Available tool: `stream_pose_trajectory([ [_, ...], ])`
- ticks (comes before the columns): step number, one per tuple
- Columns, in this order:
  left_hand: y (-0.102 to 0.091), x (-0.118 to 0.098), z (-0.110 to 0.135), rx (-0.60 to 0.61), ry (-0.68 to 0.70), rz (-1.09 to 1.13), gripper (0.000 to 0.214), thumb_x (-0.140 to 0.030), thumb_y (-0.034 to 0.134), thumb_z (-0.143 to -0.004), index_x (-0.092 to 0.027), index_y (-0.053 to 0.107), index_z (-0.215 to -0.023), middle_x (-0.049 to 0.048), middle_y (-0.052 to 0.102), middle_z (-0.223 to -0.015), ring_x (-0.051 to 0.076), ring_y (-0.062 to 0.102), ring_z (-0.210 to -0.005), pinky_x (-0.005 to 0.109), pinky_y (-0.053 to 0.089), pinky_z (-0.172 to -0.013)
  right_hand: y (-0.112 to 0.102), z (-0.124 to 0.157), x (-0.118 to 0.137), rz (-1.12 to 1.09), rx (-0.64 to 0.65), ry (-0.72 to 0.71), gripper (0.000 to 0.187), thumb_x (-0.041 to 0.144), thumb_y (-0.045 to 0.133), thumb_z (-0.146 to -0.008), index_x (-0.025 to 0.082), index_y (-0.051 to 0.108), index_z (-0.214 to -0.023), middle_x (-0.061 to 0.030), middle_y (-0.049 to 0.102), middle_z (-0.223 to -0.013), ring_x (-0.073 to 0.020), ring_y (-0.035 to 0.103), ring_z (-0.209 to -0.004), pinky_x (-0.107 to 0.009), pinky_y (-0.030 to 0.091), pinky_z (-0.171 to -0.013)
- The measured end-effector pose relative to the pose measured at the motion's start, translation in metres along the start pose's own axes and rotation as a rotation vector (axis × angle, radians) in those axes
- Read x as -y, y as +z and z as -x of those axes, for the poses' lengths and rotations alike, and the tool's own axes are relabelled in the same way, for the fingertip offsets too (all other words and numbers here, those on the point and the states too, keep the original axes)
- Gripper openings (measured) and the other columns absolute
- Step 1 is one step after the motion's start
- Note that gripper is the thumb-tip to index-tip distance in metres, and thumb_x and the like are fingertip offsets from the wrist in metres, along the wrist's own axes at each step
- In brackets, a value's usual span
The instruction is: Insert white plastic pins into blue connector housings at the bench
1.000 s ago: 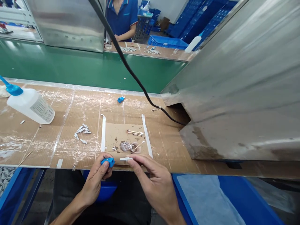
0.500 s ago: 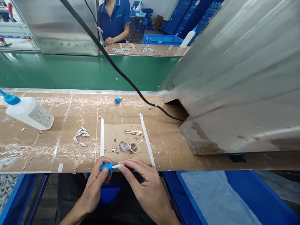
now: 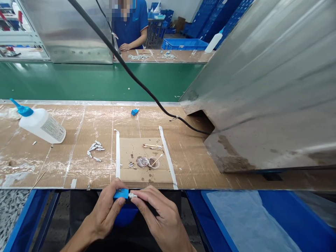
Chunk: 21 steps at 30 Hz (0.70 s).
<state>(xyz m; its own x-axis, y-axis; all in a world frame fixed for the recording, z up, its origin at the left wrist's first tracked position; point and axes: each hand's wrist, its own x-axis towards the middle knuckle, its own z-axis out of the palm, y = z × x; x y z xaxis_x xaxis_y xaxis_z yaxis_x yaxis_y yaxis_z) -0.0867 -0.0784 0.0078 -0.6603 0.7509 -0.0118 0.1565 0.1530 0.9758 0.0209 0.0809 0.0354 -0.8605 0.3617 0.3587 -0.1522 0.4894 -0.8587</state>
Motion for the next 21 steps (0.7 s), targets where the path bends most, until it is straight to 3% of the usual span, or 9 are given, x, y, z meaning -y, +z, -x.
stream_pose_trajectory([
  [4, -0.015, -0.004, 0.005, 0.186, 0.147, -0.163, 0.018, -0.027, 0.045, -0.104, -0.025, 0.059, -0.115, 0.0043, 0.065, -0.100, 0.022, 0.060, -0.091, 0.032, 0.043, -0.087, -0.005, 0.007, 0.005, 0.151, 0.125, -0.145, 0.016, 0.006, 0.055, -0.101, 0.016, 0.067, -0.105, -0.0055, 0.070, -0.085, -0.0173, 0.059, -0.074, -0.031, 0.053, -0.066],
  [8, -0.023, -0.007, 0.014, 0.286, 0.181, -0.201, 0.016, -0.025, 0.044, -0.104, -0.024, 0.056, -0.114, 0.0055, 0.063, -0.099, 0.022, 0.060, -0.087, 0.031, 0.045, -0.084, -0.004, 0.015, 0.012, 0.194, 0.151, -0.293, 0.018, 0.000, 0.055, -0.098, 0.011, 0.062, -0.110, -0.0083, 0.068, -0.083, -0.0178, 0.053, -0.071, -0.034, 0.048, -0.062],
  [16, -0.021, -0.014, 0.020, 0.330, 0.268, -0.208, 0.019, -0.021, 0.048, -0.099, -0.022, 0.061, -0.113, 0.0100, 0.067, -0.092, 0.026, 0.063, -0.083, 0.035, 0.049, -0.080, 0.007, 0.030, 0.020, 0.173, 0.107, -0.266, 0.024, -0.003, 0.051, -0.095, 0.012, 0.061, -0.110, -0.0090, 0.068, -0.082, -0.0190, 0.056, -0.070, -0.035, 0.049, -0.060],
  [21, -0.020, 0.002, 0.027, 0.324, 0.284, -0.134, 0.023, -0.023, 0.050, -0.098, -0.023, 0.066, -0.115, 0.0112, 0.067, -0.091, 0.028, 0.063, -0.083, 0.039, 0.048, -0.080, 0.011, 0.036, 0.024, 0.254, 0.086, -0.300, 0.022, -0.003, 0.053, -0.094, 0.010, 0.060, -0.111, -0.0101, 0.068, -0.081, -0.0195, 0.056, -0.068, -0.035, 0.048, -0.058],
])
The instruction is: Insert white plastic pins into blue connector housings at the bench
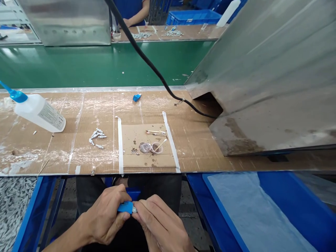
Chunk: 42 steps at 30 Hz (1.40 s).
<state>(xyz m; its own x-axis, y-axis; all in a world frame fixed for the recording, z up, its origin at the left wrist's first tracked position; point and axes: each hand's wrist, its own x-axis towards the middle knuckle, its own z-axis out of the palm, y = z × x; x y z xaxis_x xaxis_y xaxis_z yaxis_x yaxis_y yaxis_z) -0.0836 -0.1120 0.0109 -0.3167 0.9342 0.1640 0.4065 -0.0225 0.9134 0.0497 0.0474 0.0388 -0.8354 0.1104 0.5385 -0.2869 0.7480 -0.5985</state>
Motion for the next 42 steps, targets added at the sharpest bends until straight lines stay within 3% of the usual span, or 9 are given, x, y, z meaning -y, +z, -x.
stream_pose_trajectory([
  [5, 0.005, 0.015, 0.009, 0.021, -0.088, 0.066, 0.025, -0.028, 0.046, -0.102, -0.022, 0.059, -0.123, 0.0112, 0.066, -0.102, 0.027, 0.061, -0.096, 0.041, 0.048, -0.092, 0.002, 0.004, -0.001, 0.033, 0.026, 0.031, 0.014, 0.004, 0.055, -0.098, 0.012, 0.060, -0.108, -0.0078, 0.067, -0.079, -0.0188, 0.057, -0.068, -0.036, 0.049, -0.060],
  [9, 0.010, 0.015, 0.009, 0.063, -0.131, 0.093, 0.022, -0.031, 0.040, -0.105, -0.022, 0.056, -0.117, 0.0087, 0.065, -0.100, 0.024, 0.060, -0.092, 0.037, 0.048, -0.089, -0.002, 0.008, -0.002, 0.002, 0.083, 0.076, 0.016, -0.001, 0.054, -0.096, 0.012, 0.061, -0.103, -0.0068, 0.067, -0.080, -0.0178, 0.056, -0.070, -0.035, 0.050, -0.062],
  [18, 0.015, 0.006, 0.010, 0.010, -0.009, -0.059, 0.023, -0.025, 0.043, -0.103, -0.020, 0.057, -0.121, 0.0099, 0.071, -0.098, 0.026, 0.067, -0.091, 0.039, 0.048, -0.092, -0.004, 0.016, 0.000, -0.173, 0.069, 0.186, 0.024, -0.003, 0.058, -0.093, 0.013, 0.063, -0.109, -0.0081, 0.069, -0.088, -0.0191, 0.060, -0.078, -0.035, 0.053, -0.068],
  [24, 0.015, 0.003, 0.014, 0.053, -0.066, -0.009, 0.024, -0.028, 0.039, -0.105, -0.022, 0.053, -0.123, 0.0096, 0.068, -0.108, 0.025, 0.063, -0.103, 0.037, 0.042, -0.099, -0.003, 0.017, 0.003, -0.179, 0.032, 0.197, 0.024, -0.001, 0.059, -0.094, 0.015, 0.064, -0.111, -0.0079, 0.069, -0.090, -0.0189, 0.061, -0.079, -0.035, 0.055, -0.069],
  [29, 0.015, -0.003, 0.017, 0.068, -0.289, 0.181, 0.025, -0.037, 0.037, -0.106, -0.024, 0.055, -0.118, 0.0069, 0.062, -0.107, 0.022, 0.056, -0.093, 0.035, 0.042, -0.087, -0.002, 0.016, 0.004, -0.222, -0.003, 0.232, 0.023, -0.002, 0.061, -0.092, 0.014, 0.064, -0.108, -0.0070, 0.069, -0.090, -0.0171, 0.060, -0.079, -0.032, 0.055, -0.070],
  [32, 0.022, -0.005, 0.016, -0.005, -0.404, 0.294, 0.027, -0.042, 0.040, -0.106, -0.023, 0.057, -0.115, 0.0052, 0.061, -0.099, 0.020, 0.053, -0.087, 0.032, 0.042, -0.080, 0.000, 0.017, 0.000, -0.236, -0.021, 0.279, 0.020, 0.000, 0.060, -0.094, 0.016, 0.064, -0.104, -0.0045, 0.069, -0.088, -0.0156, 0.061, -0.079, -0.030, 0.054, -0.071],
  [34, 0.033, -0.002, 0.014, -0.082, -0.460, 0.538, 0.032, -0.048, 0.038, -0.106, -0.022, 0.056, -0.111, 0.0021, 0.059, -0.085, 0.015, 0.050, -0.070, 0.028, 0.040, -0.065, 0.006, 0.020, -0.004, -0.239, -0.067, 0.340, 0.018, 0.004, 0.060, -0.095, 0.019, 0.066, -0.103, -0.0028, 0.069, -0.088, -0.0148, 0.062, -0.079, -0.028, 0.054, -0.072],
  [39, 0.063, 0.010, 0.007, -0.210, -0.655, 1.102, 0.049, -0.063, 0.039, -0.101, -0.018, 0.055, -0.106, 0.0010, 0.065, -0.067, 0.006, 0.039, -0.037, 0.021, 0.020, -0.040, 0.040, 0.026, -0.010, -0.393, -0.080, 0.700, 0.030, 0.032, 0.065, -0.097, 0.025, 0.067, -0.126, -0.0076, 0.070, -0.120, -0.0210, 0.069, -0.103, -0.033, 0.059, -0.089],
  [42, 0.068, 0.012, 0.005, -0.265, -0.779, 1.220, 0.051, -0.066, 0.053, -0.095, -0.015, 0.058, -0.104, 0.0012, 0.066, -0.063, 0.005, 0.039, -0.035, 0.020, 0.021, -0.041, 0.050, 0.025, -0.013, -0.662, 0.027, 0.904, 0.037, 0.045, 0.061, -0.098, 0.024, 0.070, -0.127, -0.0087, 0.070, -0.125, -0.0199, 0.071, -0.090, -0.030, 0.061, -0.075],
])
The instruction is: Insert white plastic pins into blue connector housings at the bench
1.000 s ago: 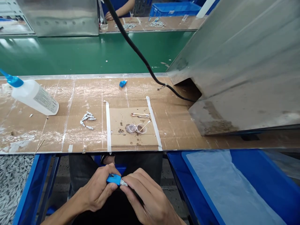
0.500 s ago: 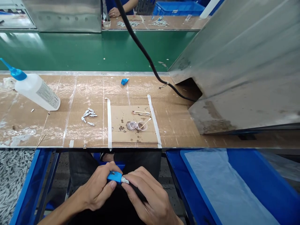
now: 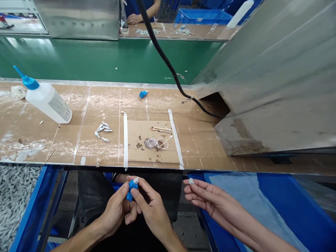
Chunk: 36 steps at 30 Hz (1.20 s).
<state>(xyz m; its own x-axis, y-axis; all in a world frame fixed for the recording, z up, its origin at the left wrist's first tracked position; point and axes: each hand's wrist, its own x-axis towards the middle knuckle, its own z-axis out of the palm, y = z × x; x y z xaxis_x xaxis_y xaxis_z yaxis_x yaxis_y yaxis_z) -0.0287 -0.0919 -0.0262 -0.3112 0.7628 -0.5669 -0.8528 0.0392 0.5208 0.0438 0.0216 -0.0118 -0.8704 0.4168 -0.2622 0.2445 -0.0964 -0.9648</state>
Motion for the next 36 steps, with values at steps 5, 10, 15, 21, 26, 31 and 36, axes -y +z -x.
stream_pose_trajectory([
  [5, -0.005, -0.003, -0.006, 0.029, -0.073, 0.115, 0.049, -0.061, 0.066, -0.089, -0.012, 0.063, -0.087, 0.0032, 0.066, -0.069, 0.003, 0.041, -0.035, 0.020, 0.017, -0.042, -0.073, -0.010, 0.004, -0.191, 0.002, 0.244, 0.041, 0.061, 0.073, -0.084, 0.021, 0.079, -0.092, -0.0003, 0.064, -0.065, -0.0105, 0.050, -0.044, -0.021, 0.043, -0.040],
  [10, -0.006, 0.003, -0.017, 0.069, -0.097, 0.273, 0.050, -0.060, 0.076, -0.081, -0.014, 0.056, -0.075, -0.0049, 0.054, -0.061, 0.001, 0.034, -0.037, 0.018, 0.020, -0.044, -0.137, -0.017, -0.005, -0.294, -0.045, 0.383, 0.036, 0.057, 0.077, -0.083, 0.021, 0.075, -0.084, 0.0023, 0.052, -0.058, -0.0086, 0.043, -0.044, -0.021, 0.034, -0.041],
  [15, -0.002, 0.011, -0.030, -0.070, -0.042, 0.323, 0.053, -0.061, 0.085, -0.072, -0.020, 0.054, -0.086, -0.0090, 0.051, -0.054, 0.002, 0.030, -0.038, 0.015, 0.017, -0.043, -0.124, -0.014, -0.013, -0.313, -0.001, 0.451, 0.039, 0.060, 0.076, -0.082, 0.021, 0.071, -0.082, 0.0029, 0.052, -0.057, -0.0104, 0.045, -0.045, -0.023, 0.034, -0.045],
  [21, -0.004, 0.017, -0.037, -0.132, -0.031, 0.345, 0.057, -0.060, 0.090, -0.065, -0.021, 0.059, -0.092, -0.0105, 0.049, -0.050, 0.004, 0.033, -0.039, 0.013, 0.019, -0.041, -0.124, -0.014, -0.018, -0.306, -0.030, 0.458, 0.039, 0.062, 0.075, -0.081, 0.024, 0.070, -0.083, 0.0026, 0.053, -0.060, -0.0112, 0.048, -0.048, -0.023, 0.038, -0.047],
  [26, -0.005, 0.021, -0.038, -0.188, -0.020, 0.368, 0.054, -0.058, 0.092, -0.063, -0.020, 0.065, -0.090, -0.0076, 0.054, -0.058, 0.006, 0.043, -0.047, 0.013, 0.029, -0.044, -0.130, -0.018, -0.022, -0.291, -0.053, 0.452, 0.042, 0.066, 0.077, -0.077, 0.024, 0.072, -0.081, 0.0020, 0.051, -0.058, -0.0096, 0.046, -0.046, -0.021, 0.036, -0.045],
  [31, -0.001, 0.020, -0.037, -0.167, -0.002, 0.370, 0.047, -0.056, 0.089, -0.070, -0.014, 0.066, -0.075, -0.0003, 0.057, -0.070, 0.011, 0.054, -0.066, 0.018, 0.046, -0.061, -0.140, -0.018, -0.012, -0.203, -0.036, 0.478, 0.044, 0.067, 0.074, -0.078, 0.024, 0.071, -0.080, 0.0011, 0.052, -0.057, -0.0106, 0.045, -0.045, -0.024, 0.036, -0.043],
  [36, 0.004, 0.021, -0.037, -0.219, 0.057, 0.358, 0.042, -0.054, 0.086, -0.074, -0.017, 0.067, -0.081, -0.0022, 0.054, -0.071, 0.009, 0.045, -0.060, 0.018, 0.036, -0.052, -0.059, -0.020, -0.015, -0.052, -0.196, 0.257, 0.043, 0.064, 0.060, -0.085, 0.024, 0.057, -0.070, 0.0067, 0.037, -0.049, -0.0107, 0.034, -0.042, -0.025, 0.031, -0.042],
])
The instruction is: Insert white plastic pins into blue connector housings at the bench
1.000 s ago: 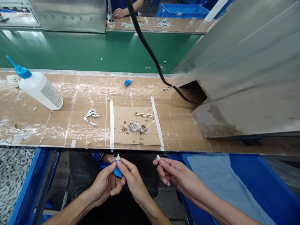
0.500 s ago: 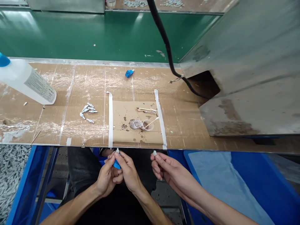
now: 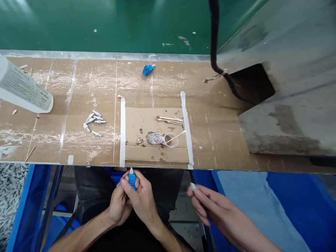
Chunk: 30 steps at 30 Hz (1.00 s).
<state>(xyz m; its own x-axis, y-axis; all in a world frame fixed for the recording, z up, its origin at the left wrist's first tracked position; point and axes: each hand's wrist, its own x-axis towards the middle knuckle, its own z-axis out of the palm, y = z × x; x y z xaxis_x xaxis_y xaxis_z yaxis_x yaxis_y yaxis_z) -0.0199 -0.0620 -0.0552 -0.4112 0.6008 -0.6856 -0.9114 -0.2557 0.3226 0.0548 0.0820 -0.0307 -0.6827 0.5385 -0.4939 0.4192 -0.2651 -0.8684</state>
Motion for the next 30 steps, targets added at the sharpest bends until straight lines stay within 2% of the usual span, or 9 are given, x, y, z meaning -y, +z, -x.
stream_pose_trajectory([
  [2, 0.002, 0.001, 0.001, 0.000, 0.010, 0.001, 0.043, -0.054, 0.086, -0.074, -0.017, 0.066, -0.081, -0.0030, 0.052, -0.070, 0.008, 0.042, -0.058, 0.018, 0.034, -0.050, 0.043, 0.002, -0.010, 0.026, 0.010, -0.037, 0.037, 0.056, 0.070, -0.078, 0.022, 0.055, -0.071, 0.0066, 0.039, -0.055, -0.0109, 0.037, -0.050, -0.025, 0.036, -0.049],
  [3, 0.003, 0.000, 0.001, 0.005, 0.014, 0.002, 0.043, -0.054, 0.086, -0.075, -0.017, 0.065, -0.079, -0.0032, 0.051, -0.069, 0.008, 0.041, -0.057, 0.018, 0.034, -0.050, 0.060, 0.002, -0.014, 0.062, 0.040, -0.060, 0.035, 0.053, 0.069, -0.080, 0.021, 0.056, -0.074, 0.0063, 0.041, -0.057, -0.0110, 0.038, -0.052, -0.025, 0.037, -0.051],
  [5, 0.005, 0.000, 0.001, 0.008, 0.024, 0.001, 0.042, -0.054, 0.085, -0.076, -0.017, 0.064, -0.077, -0.0027, 0.052, -0.069, 0.009, 0.043, -0.060, 0.019, 0.038, -0.055, 0.077, 0.001, -0.020, 0.104, 0.060, -0.093, 0.031, 0.048, 0.066, -0.083, 0.020, 0.055, -0.076, 0.0063, 0.041, -0.059, -0.0107, 0.037, -0.054, -0.025, 0.037, -0.053],
  [9, 0.004, 0.003, 0.001, -0.031, 0.044, 0.014, 0.039, -0.052, 0.084, -0.078, -0.017, 0.067, -0.081, -0.0011, 0.057, -0.074, 0.012, 0.051, -0.071, 0.023, 0.047, -0.071, 0.072, -0.001, -0.023, 0.101, 0.067, -0.113, 0.028, 0.044, 0.063, -0.086, 0.020, 0.052, -0.074, 0.0081, 0.035, -0.057, -0.0096, 0.033, -0.051, -0.023, 0.033, -0.049],
  [12, -0.002, 0.010, 0.000, -0.066, 0.054, 0.021, 0.037, -0.051, 0.083, -0.080, -0.018, 0.069, -0.083, -0.0007, 0.058, -0.075, 0.013, 0.052, -0.071, 0.026, 0.050, -0.076, 0.068, 0.000, -0.022, 0.092, 0.066, -0.099, 0.028, 0.043, 0.064, -0.085, 0.021, 0.052, -0.074, 0.0083, 0.033, -0.057, -0.0095, 0.031, -0.050, -0.023, 0.031, -0.047],
  [17, -0.007, 0.020, 0.002, -0.115, 0.058, 0.070, 0.037, -0.053, 0.081, -0.080, -0.019, 0.070, -0.087, 0.0008, 0.060, -0.078, 0.015, 0.054, -0.073, 0.029, 0.051, -0.079, 0.070, 0.001, -0.022, 0.084, 0.063, -0.073, 0.028, 0.042, 0.064, -0.085, 0.021, 0.051, -0.072, 0.0067, 0.036, -0.058, -0.0103, 0.035, -0.052, -0.023, 0.034, -0.048],
  [20, -0.004, 0.022, 0.004, -0.118, 0.041, 0.088, 0.038, -0.055, 0.079, -0.081, -0.019, 0.071, -0.090, 0.0010, 0.059, -0.078, 0.016, 0.054, -0.073, 0.030, 0.051, -0.082, 0.069, 0.000, -0.018, 0.062, 0.078, -0.061, 0.028, 0.042, 0.063, -0.085, 0.021, 0.050, -0.071, 0.0055, 0.040, -0.059, -0.0107, 0.037, -0.052, -0.024, 0.037, -0.049],
  [24, -0.003, 0.024, 0.003, -0.099, 0.048, 0.099, 0.037, -0.054, 0.080, -0.081, -0.018, 0.071, -0.086, 0.0013, 0.059, -0.077, 0.015, 0.052, -0.072, 0.031, 0.051, -0.083, 0.067, -0.004, -0.010, 0.060, 0.103, -0.047, 0.025, 0.039, 0.061, -0.085, 0.021, 0.051, -0.071, 0.0051, 0.042, -0.059, -0.0105, 0.039, -0.051, -0.023, 0.039, -0.050],
  [30, 0.004, 0.022, 0.004, -0.144, 0.080, 0.057, 0.041, -0.059, 0.077, -0.082, -0.020, 0.072, -0.090, 0.0025, 0.060, -0.078, 0.017, 0.054, -0.075, 0.030, 0.051, -0.081, 0.067, -0.006, -0.010, 0.056, 0.105, -0.058, 0.026, 0.036, 0.062, -0.083, 0.022, 0.048, -0.067, 0.0060, 0.040, -0.056, -0.0100, 0.038, -0.048, -0.023, 0.039, -0.047],
])
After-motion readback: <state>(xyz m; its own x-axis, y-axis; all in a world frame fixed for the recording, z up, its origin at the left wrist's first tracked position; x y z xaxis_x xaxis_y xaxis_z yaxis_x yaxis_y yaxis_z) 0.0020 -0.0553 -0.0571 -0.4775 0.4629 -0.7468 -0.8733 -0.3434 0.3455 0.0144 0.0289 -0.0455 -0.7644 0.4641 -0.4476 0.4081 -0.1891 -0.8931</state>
